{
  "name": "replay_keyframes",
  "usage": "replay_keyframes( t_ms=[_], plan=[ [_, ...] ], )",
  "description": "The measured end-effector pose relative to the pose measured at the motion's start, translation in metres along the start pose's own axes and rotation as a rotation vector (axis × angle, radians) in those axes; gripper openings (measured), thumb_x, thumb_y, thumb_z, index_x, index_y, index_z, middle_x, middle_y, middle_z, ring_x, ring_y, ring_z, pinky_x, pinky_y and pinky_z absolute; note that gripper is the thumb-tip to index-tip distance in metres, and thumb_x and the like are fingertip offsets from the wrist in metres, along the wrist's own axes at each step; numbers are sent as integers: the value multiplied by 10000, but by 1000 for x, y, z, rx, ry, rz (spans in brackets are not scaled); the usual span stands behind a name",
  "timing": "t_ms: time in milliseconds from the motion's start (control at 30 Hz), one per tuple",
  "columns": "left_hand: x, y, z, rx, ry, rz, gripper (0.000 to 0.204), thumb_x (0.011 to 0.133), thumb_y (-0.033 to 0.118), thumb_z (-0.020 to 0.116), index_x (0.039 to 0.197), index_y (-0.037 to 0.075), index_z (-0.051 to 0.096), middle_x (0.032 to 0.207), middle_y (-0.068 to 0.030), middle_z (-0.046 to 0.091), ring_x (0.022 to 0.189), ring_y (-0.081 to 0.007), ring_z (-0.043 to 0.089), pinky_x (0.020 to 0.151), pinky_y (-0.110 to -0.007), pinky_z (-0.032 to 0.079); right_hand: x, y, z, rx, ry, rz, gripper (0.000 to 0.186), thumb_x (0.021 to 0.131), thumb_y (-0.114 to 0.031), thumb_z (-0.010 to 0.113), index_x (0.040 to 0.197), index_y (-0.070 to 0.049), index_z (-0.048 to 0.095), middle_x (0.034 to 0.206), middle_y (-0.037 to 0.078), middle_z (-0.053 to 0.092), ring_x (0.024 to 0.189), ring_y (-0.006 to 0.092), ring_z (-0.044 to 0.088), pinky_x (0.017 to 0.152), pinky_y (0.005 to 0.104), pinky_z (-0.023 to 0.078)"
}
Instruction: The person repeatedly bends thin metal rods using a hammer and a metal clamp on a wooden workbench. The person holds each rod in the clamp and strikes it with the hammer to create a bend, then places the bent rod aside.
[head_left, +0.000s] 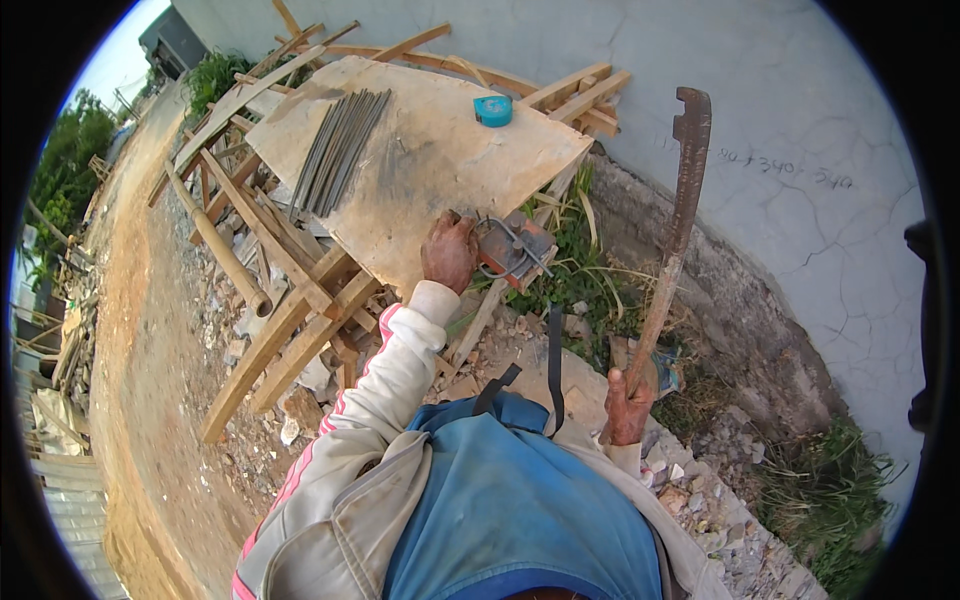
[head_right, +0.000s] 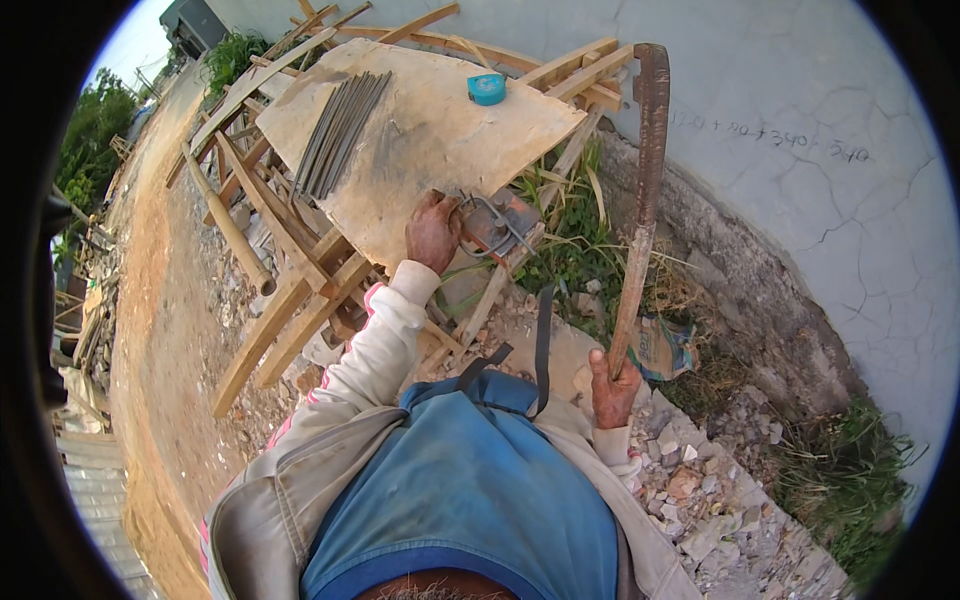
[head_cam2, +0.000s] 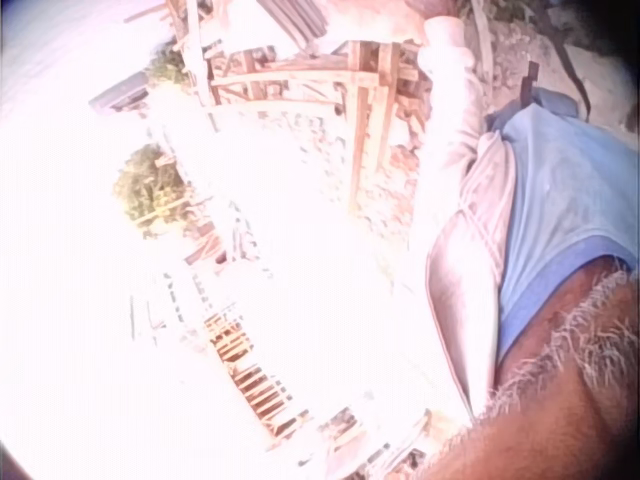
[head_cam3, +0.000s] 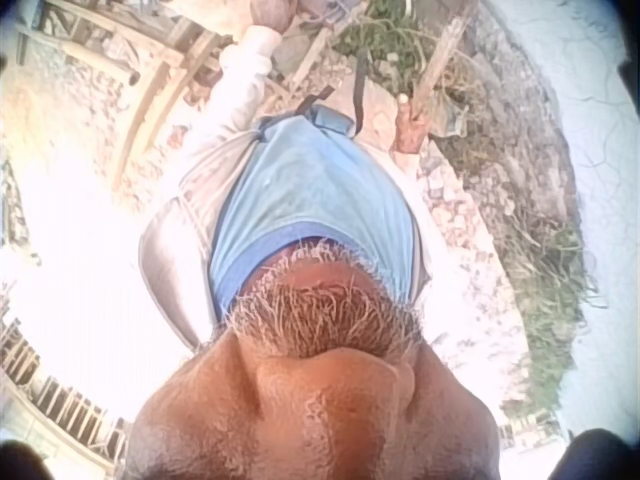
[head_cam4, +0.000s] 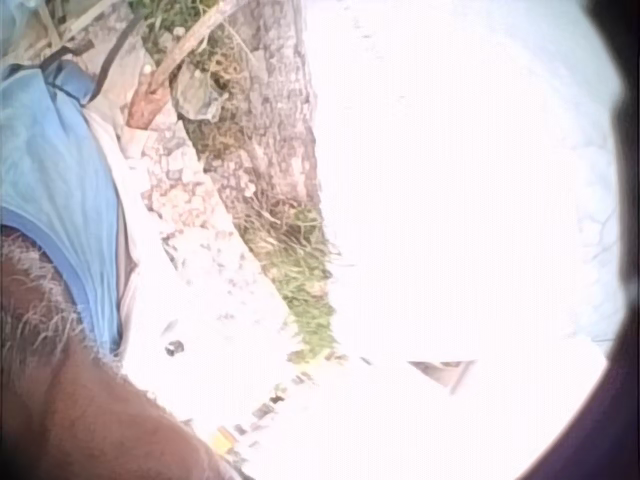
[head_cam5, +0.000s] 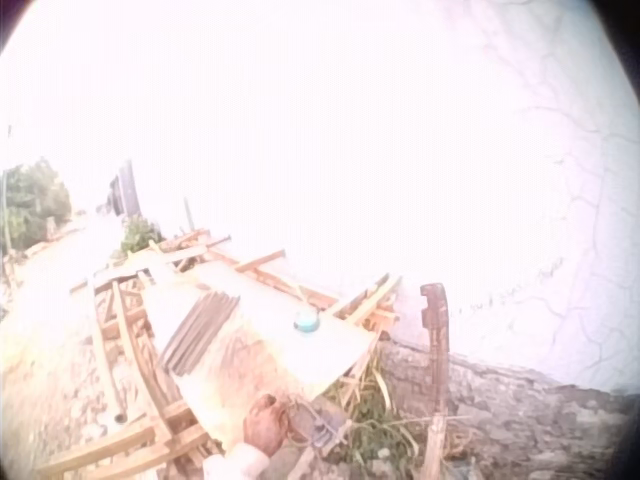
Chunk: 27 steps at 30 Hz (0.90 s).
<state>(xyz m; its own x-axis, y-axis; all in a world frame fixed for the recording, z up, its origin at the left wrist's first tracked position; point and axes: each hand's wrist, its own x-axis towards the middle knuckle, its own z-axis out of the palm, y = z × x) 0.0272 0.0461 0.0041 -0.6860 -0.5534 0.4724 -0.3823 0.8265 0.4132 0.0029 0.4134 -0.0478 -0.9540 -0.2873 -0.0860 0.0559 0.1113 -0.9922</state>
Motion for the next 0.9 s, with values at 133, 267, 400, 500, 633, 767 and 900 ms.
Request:
replay_keyframes(
  t_ms=[133, 267, 400, 500, 633, 767, 900],
  plan=[
    [1, 2, 0, 50, -10, -9, 229, 863, 115, 622, 1058, 75, 736, 1045, -159, 663, 972, -379, 646, 831, -463, 535, 3, -8, 3, -66, 29, -115, 384, 933, -328, 736, 794, -22, 552, 650, -7, 467, 623, 89, 382, 553, 294, 358],
    [1, 3, 1, 70, -32, -22, 232, 855, 112, 626, 1055, 91, 742, 1052, -151, 665, 989, -364, 639, 842, -455, 537, 15, -19, 2, -168, 78, -228, 367, 936, -315, 730, 818, -12, 560, 659, 17, 476, 636, 116, 393, 566, 306, 382],
    [-1, 2, 5, 84, 5, -13, 224, 842, 113, 639, 1039, 95, 745, 1024, -144, 662, 971, -356, 635, 833, -453, 542, 15, -19, -1, -310, 10, -121, 362, 922, -319, 741, 846, -6, 575, 670, 27, 483, 644, 137, 413, 580, 316, 399],
    [-1, 0, 6, 46, 50, 12, 199, 826, 121, 661, 1002, 98, 750, 984, -136, 657, 936, -346, 636, 814, -453, 549, 10, -16, 1, -295, -54, -101, 360, 917, -322, 744, 858, -4, 587, 680, 29, 490, 652, 134, 415, 592, 311, 407],
    [1, -2, 2, -15, 0, 2, 211, 843, 115, 649, 1026, 67, 743, 990, -149, 656, 954, -359, 633, 824, -454, 533, 11, -17, 0, -298, -126, -150, 362, 919, -338, 736, 936, -4, 598, 690, 28, 504, 663, 126, 424, 599, 300, 406],
    [2, 0, 0, -65, -14, -39, 218, 858, 107, 644, 1047, 49, 736, 984, -163, 657, 949, -368, 637, 827, -450, 525, 16, -27, -13, -383, -190, -91, 372, 924, -349, 728, 921, -8, 577, 674, 39, 496, 652, 132, 432, 589, 310, 400],
    [4, -1, 2, -154, -22, -70, 210, 869, 102, 645, 1051, 39, 731, 969, -173, 654, 924, -371, 642, 814, -445, 523, 10, -34, -30, -436, -195, -92, 385, 928, -335, 725, 840, -14, 531, 646, 42, 458, 634, 135, 412, 564, 324, 378]
  ],
)
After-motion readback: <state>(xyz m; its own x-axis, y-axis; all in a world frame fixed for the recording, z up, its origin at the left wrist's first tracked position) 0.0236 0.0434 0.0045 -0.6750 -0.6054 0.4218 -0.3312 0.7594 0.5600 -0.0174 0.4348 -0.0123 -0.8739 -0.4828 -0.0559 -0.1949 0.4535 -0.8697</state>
